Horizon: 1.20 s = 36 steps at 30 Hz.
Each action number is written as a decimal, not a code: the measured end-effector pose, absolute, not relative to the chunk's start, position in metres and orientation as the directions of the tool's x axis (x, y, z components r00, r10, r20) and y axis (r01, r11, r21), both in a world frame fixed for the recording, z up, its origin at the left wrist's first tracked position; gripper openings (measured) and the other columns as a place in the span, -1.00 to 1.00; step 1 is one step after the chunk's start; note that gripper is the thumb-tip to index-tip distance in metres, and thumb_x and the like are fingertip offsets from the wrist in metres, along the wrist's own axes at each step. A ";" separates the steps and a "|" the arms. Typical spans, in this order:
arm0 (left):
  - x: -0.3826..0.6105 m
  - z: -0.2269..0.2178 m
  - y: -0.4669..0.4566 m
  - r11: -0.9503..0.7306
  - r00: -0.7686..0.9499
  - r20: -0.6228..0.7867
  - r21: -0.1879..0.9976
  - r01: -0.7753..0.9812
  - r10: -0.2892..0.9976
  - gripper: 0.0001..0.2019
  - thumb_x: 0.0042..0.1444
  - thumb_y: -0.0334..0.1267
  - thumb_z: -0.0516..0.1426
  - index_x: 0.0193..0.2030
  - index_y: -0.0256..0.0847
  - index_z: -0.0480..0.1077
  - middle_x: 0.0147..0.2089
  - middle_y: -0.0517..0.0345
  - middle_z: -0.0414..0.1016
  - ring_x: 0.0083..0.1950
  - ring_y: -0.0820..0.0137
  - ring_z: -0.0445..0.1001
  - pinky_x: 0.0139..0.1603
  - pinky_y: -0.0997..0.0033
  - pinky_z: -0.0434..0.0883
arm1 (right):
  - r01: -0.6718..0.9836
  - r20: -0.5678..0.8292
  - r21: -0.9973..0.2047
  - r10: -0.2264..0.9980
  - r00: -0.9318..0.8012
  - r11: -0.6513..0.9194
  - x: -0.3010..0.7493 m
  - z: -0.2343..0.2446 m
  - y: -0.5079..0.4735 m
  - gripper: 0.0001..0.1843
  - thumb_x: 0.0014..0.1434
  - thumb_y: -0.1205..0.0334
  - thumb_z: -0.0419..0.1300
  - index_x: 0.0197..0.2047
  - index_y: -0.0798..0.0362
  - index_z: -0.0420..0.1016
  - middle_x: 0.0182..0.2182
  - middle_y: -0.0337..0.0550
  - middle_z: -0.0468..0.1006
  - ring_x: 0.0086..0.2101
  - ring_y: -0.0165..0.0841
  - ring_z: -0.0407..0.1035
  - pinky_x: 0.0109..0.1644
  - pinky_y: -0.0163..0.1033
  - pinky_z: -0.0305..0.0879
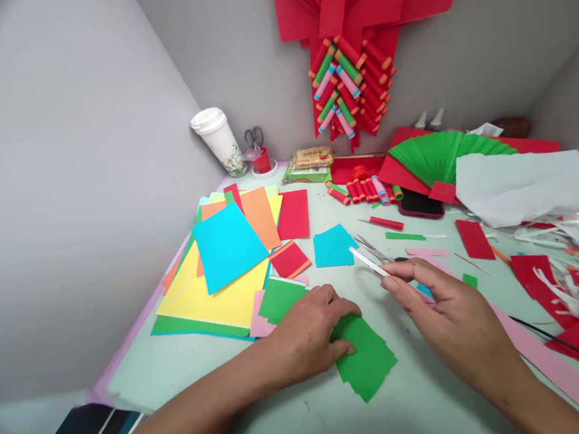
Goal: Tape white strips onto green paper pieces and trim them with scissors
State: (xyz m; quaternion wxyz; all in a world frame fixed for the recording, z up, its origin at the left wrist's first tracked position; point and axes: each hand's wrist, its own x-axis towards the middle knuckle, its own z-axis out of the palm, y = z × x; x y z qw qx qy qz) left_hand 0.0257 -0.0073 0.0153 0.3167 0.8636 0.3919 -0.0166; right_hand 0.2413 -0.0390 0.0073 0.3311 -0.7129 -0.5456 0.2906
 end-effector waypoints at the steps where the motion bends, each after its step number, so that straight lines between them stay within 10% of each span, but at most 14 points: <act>1: 0.026 0.015 -0.007 -0.491 0.692 -0.279 0.535 0.687 0.665 -0.55 0.09 -0.19 0.27 0.14 -0.14 0.42 -0.05 0.00 0.42 0.01 0.16 0.41 0.00 0.23 0.40 | 0.584 -0.054 -0.790 0.969 0.239 -0.189 0.242 0.007 -0.039 -0.57 0.10 -0.27 0.18 -0.14 -0.20 0.62 -0.12 -0.28 0.66 -0.11 -0.10 0.51 -0.20 -0.12 0.39; 36: 0.022 0.023 -0.005 -0.561 0.734 -0.334 0.483 0.672 0.591 -0.63 0.06 -0.13 0.32 -0.01 -0.14 0.41 -0.10 0.06 0.41 -0.04 0.21 0.40 -0.11 0.33 0.32 | 0.619 -0.028 -0.770 0.977 0.210 -0.155 0.244 0.004 -0.037 -0.59 0.14 -0.23 0.17 -0.11 -0.18 0.63 -0.11 -0.27 0.67 -0.15 -0.14 0.54 -0.30 -0.20 0.43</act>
